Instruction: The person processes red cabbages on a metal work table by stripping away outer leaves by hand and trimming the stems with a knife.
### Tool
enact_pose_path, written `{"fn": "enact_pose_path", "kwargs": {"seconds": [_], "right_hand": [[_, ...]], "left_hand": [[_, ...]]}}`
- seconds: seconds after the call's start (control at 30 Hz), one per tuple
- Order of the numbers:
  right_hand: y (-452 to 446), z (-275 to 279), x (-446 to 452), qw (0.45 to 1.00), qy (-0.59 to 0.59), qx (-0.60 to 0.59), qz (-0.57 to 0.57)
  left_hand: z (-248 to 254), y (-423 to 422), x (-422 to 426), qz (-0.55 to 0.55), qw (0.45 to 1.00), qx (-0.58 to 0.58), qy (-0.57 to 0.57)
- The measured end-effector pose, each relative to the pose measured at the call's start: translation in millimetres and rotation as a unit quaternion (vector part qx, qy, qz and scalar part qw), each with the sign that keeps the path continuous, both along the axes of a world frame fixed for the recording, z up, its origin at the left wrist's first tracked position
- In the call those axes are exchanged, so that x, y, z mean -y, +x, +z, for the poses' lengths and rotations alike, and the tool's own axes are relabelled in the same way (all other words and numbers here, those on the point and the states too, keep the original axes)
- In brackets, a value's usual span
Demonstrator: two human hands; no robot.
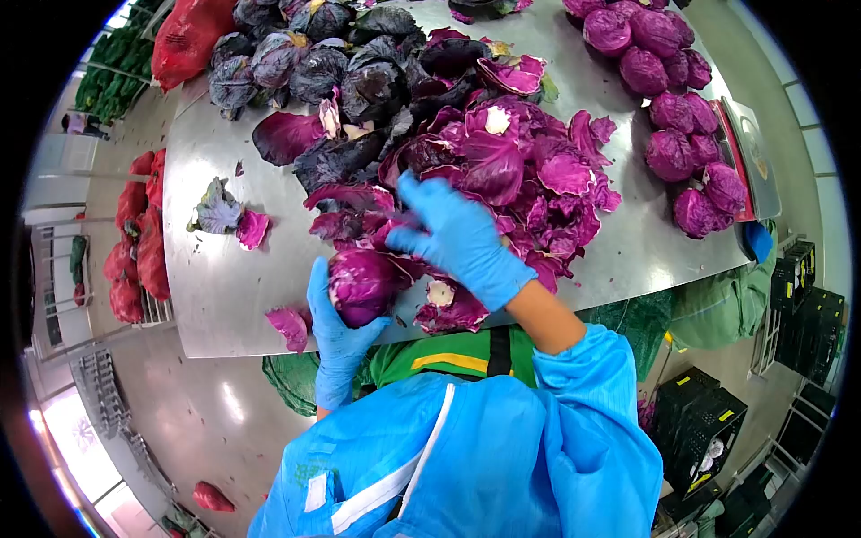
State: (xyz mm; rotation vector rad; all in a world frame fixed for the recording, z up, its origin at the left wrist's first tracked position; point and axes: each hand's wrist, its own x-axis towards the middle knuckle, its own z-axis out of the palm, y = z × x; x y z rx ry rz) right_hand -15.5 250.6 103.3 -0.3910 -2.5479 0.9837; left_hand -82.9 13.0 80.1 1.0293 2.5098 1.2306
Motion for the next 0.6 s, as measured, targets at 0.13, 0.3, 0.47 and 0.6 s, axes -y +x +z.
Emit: {"fn": "enact_pose_path", "kwargs": {"seconds": [0.13,0.3,0.47,0.6], "right_hand": [[-6,-10,26,0.966,-0.119,0.141,0.182],[-9,-11,16,0.965,-0.097,0.117,0.212],[-5,-7,26,0.961,0.172,0.119,0.18],[5,-16,30,0.945,0.294,0.016,0.141]], "left_hand": [[21,-12,-9,-0.066,0.997,-0.033,-0.037],[-12,-16,-4,0.029,0.987,0.11,0.113],[-18,-10,-12,0.014,0.967,0.201,0.154],[-10,2,-20,0.032,0.95,0.246,0.187]]}}
